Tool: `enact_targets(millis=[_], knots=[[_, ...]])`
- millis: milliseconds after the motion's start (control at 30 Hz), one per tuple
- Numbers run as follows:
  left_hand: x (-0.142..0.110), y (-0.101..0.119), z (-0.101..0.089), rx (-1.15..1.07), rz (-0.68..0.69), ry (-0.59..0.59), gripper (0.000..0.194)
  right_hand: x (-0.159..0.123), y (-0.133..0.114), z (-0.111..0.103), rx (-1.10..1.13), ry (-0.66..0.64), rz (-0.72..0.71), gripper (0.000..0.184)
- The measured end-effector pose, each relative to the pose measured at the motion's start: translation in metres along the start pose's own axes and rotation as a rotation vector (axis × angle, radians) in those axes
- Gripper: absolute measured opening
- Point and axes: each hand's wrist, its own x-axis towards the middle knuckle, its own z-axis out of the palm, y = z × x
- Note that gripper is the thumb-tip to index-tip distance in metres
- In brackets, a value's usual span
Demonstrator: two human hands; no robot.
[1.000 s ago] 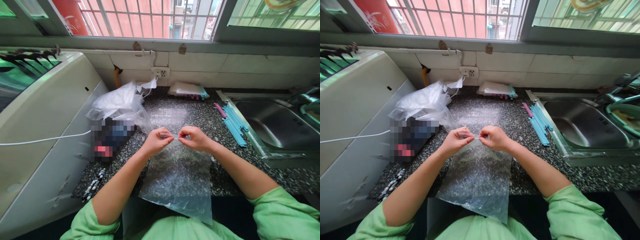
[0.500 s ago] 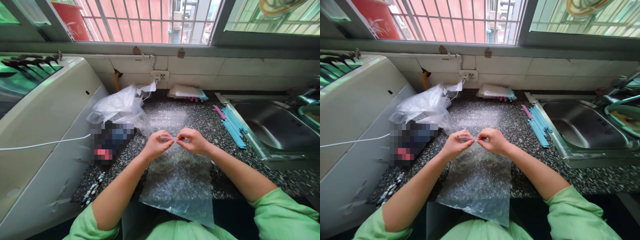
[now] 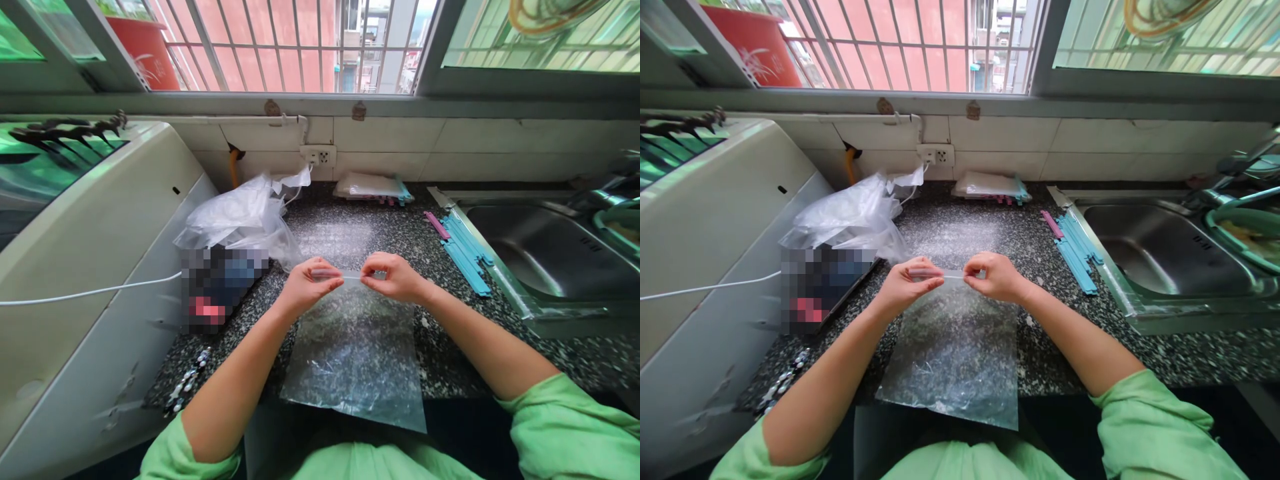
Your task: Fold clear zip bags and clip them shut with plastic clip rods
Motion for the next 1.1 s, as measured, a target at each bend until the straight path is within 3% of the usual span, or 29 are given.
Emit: enact_targets(millis=[400, 800, 1100], knots=[[-0.003, -0.001, 0.006, 0.058, 0.081, 0.0, 0.008, 0.0, -0.002, 0.007, 0.017, 0.023, -0.052, 0.008], [-0.001, -0.002, 0.001, 0.045, 0.034, 0.035, 0.013, 0.0, 0.008, -0.004, -0.023, -0.024, 0.013, 0.007], [-0.001, -0.001, 0.003, 0.035, 0.017, 0.028, 0.015, 0.002, 0.007, -0.002, -0.069, -0.013, -0.032, 0.012]])
